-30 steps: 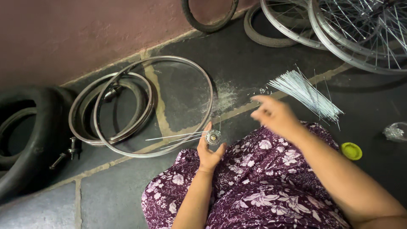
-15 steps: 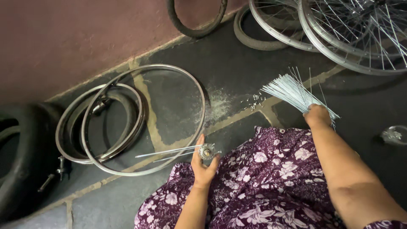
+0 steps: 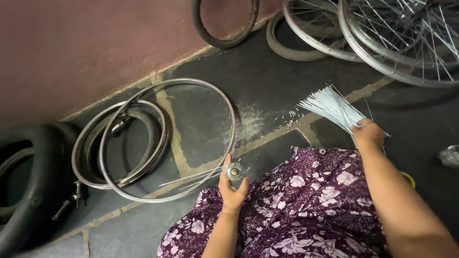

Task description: The person assembles a bicycle wheel by inserting spokes into the hub and attaching them to the rim. They handle the hub, spokes, and rim, and use a small container of nuts to secure the spokes.

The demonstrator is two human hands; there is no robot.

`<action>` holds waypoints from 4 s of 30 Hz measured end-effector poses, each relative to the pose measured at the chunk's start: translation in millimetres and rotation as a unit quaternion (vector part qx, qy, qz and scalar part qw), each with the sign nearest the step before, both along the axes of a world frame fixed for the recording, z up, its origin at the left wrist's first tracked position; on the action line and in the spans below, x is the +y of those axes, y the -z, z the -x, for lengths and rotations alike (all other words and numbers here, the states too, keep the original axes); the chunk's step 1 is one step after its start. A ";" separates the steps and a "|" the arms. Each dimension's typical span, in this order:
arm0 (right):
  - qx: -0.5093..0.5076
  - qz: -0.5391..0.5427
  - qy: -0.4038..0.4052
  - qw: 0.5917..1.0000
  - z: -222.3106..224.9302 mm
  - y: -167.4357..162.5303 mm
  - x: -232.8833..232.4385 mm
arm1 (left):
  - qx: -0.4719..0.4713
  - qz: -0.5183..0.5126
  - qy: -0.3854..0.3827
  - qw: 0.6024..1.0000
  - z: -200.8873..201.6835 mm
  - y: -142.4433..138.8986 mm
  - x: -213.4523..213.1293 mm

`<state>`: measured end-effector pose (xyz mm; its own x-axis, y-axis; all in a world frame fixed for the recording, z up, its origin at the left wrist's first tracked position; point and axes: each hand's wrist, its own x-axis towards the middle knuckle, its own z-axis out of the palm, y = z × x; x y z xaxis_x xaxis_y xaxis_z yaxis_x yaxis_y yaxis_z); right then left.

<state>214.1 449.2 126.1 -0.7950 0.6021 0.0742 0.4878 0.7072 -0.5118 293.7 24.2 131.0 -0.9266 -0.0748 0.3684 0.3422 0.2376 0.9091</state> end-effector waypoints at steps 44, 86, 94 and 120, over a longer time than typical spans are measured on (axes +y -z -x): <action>0.397 0.034 -0.466 0.790 -208.2 -200.4 -164.3 | 0.052 -0.012 0.007 0.999 -30.4 -11.2 -1.2; -0.194 -0.009 -0.018 0.981 2.2 -18.6 -43.5 | 0.005 -0.052 0.013 0.999 -23.6 5.1 1.8; -0.318 -0.022 0.034 0.947 27.6 -18.3 -45.1 | -0.021 -0.043 0.016 0.999 -13.7 6.8 2.0; 0.255 -0.087 -0.212 0.939 -97.1 -62.2 -41.2 | 0.012 -0.023 -0.006 1.000 -25.3 13.9 -0.6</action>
